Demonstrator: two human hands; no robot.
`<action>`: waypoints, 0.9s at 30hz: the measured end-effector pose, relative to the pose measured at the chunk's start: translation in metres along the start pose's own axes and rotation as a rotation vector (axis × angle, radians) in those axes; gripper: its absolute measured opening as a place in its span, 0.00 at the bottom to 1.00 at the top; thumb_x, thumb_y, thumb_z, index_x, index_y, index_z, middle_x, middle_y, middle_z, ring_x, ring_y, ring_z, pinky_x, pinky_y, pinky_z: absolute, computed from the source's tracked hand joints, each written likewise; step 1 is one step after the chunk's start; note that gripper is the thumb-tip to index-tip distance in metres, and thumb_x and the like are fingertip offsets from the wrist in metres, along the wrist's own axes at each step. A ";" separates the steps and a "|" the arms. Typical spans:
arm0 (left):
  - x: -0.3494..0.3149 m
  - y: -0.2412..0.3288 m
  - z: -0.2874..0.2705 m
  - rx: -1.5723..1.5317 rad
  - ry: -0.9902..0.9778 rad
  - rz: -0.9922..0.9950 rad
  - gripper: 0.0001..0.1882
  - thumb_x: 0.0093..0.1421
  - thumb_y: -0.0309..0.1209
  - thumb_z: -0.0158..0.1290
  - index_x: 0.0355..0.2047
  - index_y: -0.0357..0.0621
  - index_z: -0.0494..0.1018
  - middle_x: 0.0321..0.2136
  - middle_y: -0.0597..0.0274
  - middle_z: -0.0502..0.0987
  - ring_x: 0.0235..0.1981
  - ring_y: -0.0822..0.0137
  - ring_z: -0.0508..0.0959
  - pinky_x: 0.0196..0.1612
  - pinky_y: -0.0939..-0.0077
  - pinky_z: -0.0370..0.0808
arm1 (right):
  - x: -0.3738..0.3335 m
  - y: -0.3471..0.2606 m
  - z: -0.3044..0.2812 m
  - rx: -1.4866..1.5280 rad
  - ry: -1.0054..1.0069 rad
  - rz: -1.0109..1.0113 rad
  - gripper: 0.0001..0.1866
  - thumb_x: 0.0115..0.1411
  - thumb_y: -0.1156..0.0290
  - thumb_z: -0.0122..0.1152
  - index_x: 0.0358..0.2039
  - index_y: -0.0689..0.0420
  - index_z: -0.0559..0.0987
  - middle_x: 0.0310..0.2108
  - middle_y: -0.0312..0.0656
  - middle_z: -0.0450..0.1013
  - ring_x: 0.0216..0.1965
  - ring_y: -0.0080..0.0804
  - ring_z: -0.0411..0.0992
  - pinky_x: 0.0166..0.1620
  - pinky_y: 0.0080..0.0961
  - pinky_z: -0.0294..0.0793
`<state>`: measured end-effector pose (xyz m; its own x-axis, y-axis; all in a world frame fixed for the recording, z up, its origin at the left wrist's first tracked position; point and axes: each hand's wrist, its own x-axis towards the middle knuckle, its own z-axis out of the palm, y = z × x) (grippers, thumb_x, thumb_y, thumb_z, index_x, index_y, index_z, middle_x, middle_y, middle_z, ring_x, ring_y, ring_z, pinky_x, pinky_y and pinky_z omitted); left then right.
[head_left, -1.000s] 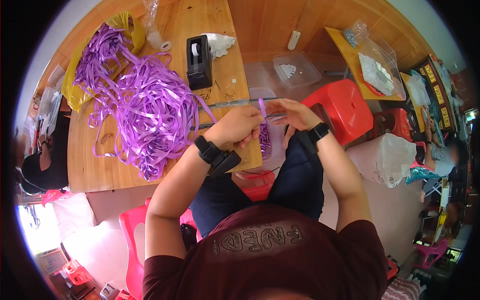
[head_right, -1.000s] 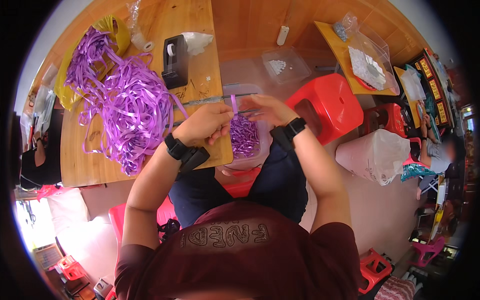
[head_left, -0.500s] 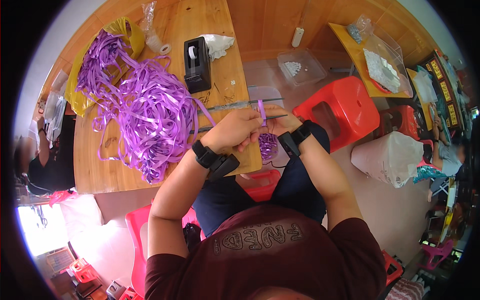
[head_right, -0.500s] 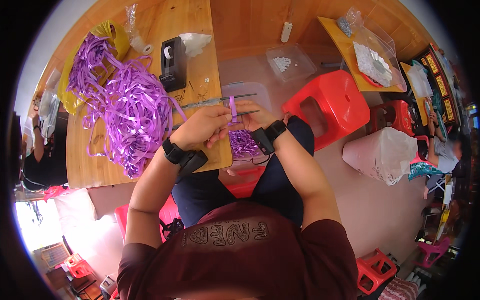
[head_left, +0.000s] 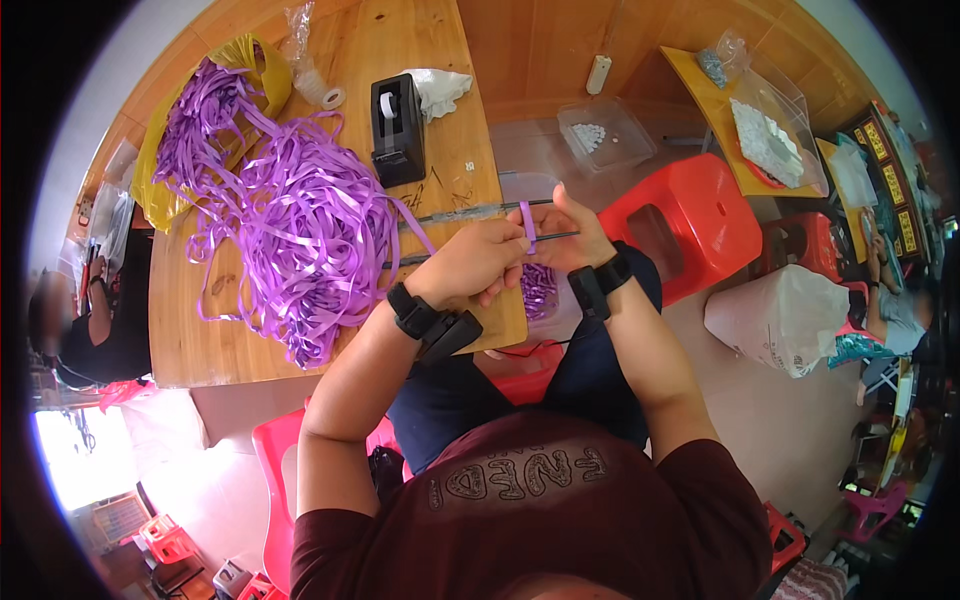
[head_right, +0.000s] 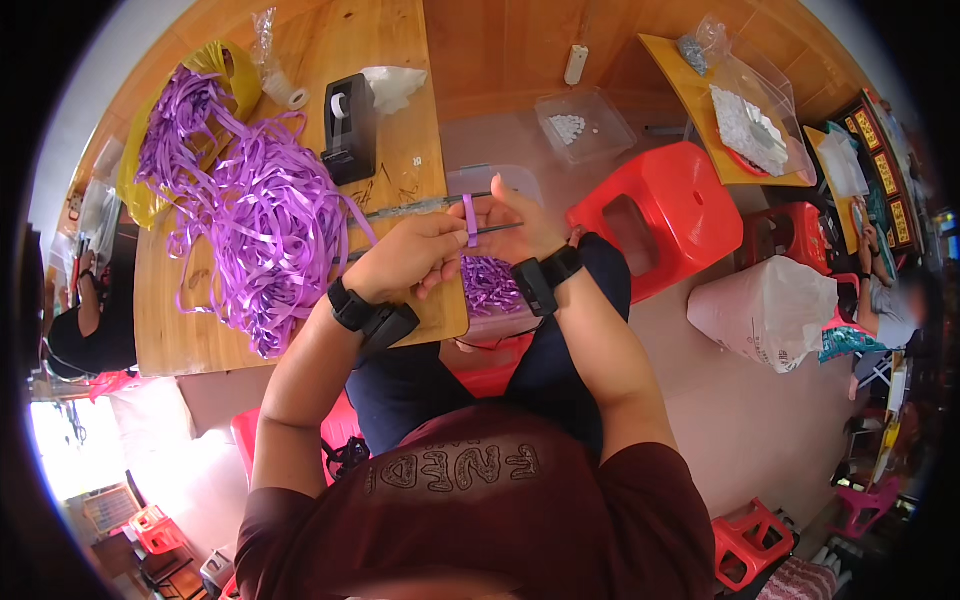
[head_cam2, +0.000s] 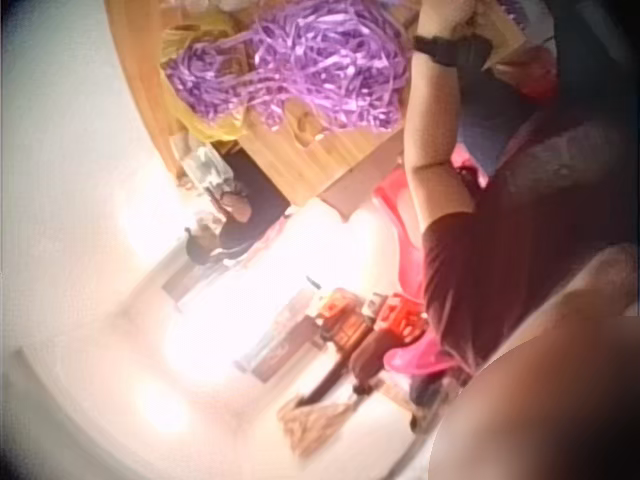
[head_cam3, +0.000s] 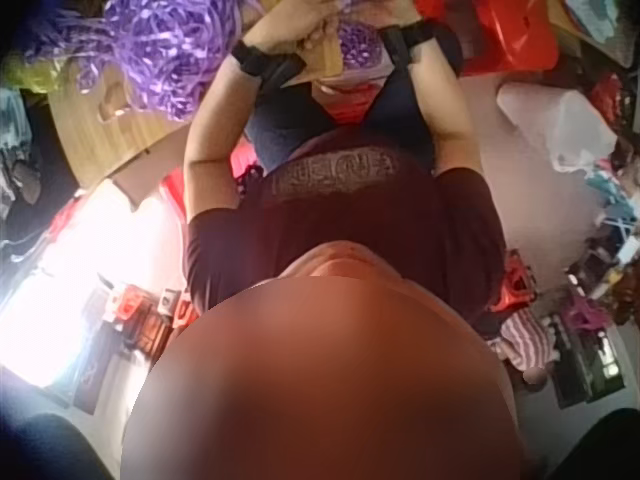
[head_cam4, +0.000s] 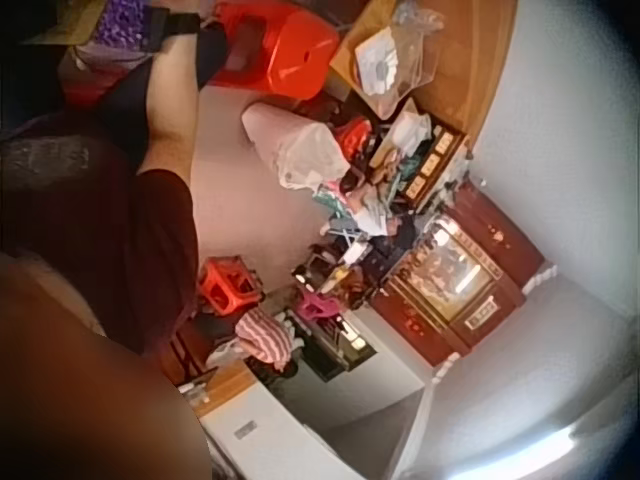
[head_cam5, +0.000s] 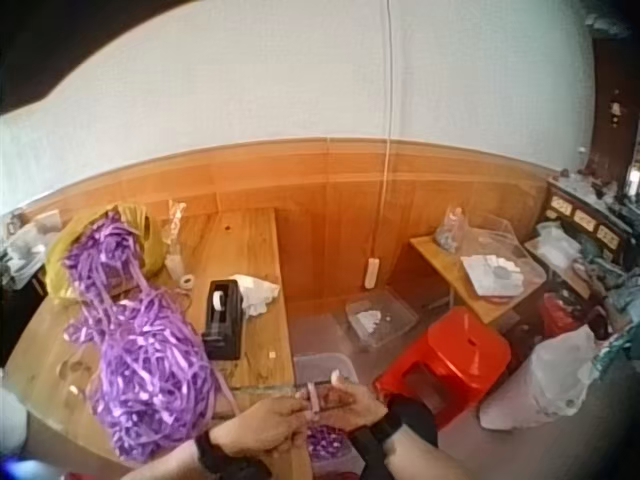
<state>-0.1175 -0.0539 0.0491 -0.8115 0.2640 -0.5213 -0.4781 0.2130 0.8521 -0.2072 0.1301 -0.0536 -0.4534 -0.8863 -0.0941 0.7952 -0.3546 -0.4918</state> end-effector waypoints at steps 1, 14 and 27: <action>-0.001 -0.001 -0.001 0.007 0.007 0.006 0.13 0.71 0.36 0.43 0.37 0.41 0.73 0.19 0.69 0.71 0.11 0.79 0.66 0.13 0.82 0.63 | -0.005 -0.006 0.012 -0.161 0.145 0.017 0.35 0.67 0.39 0.48 0.50 0.63 0.77 0.46 0.47 0.77 0.49 0.36 0.75 0.51 0.35 0.72; 0.002 -0.002 -0.001 0.064 0.009 0.041 0.12 0.70 0.35 0.44 0.40 0.40 0.73 0.19 0.68 0.71 0.12 0.79 0.67 0.14 0.82 0.65 | -0.007 -0.013 0.041 -0.814 0.570 0.001 0.17 0.63 0.55 0.64 0.38 0.58 0.82 0.38 0.36 0.78 0.37 0.22 0.74 0.40 0.20 0.73; -0.002 -0.007 -0.005 0.082 0.027 0.045 0.11 0.68 0.33 0.45 0.40 0.41 0.75 0.21 0.64 0.76 0.13 0.76 0.71 0.15 0.80 0.68 | 0.019 0.034 -0.031 0.108 -0.012 -0.113 0.17 0.69 0.57 0.54 0.44 0.59 0.78 0.38 0.45 0.79 0.33 0.35 0.77 0.41 0.31 0.77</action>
<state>-0.1144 -0.0611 0.0446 -0.8407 0.2500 -0.4803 -0.4128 0.2781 0.8673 -0.2014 0.1101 -0.0988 -0.5384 -0.8421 -0.0324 0.7781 -0.4820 -0.4028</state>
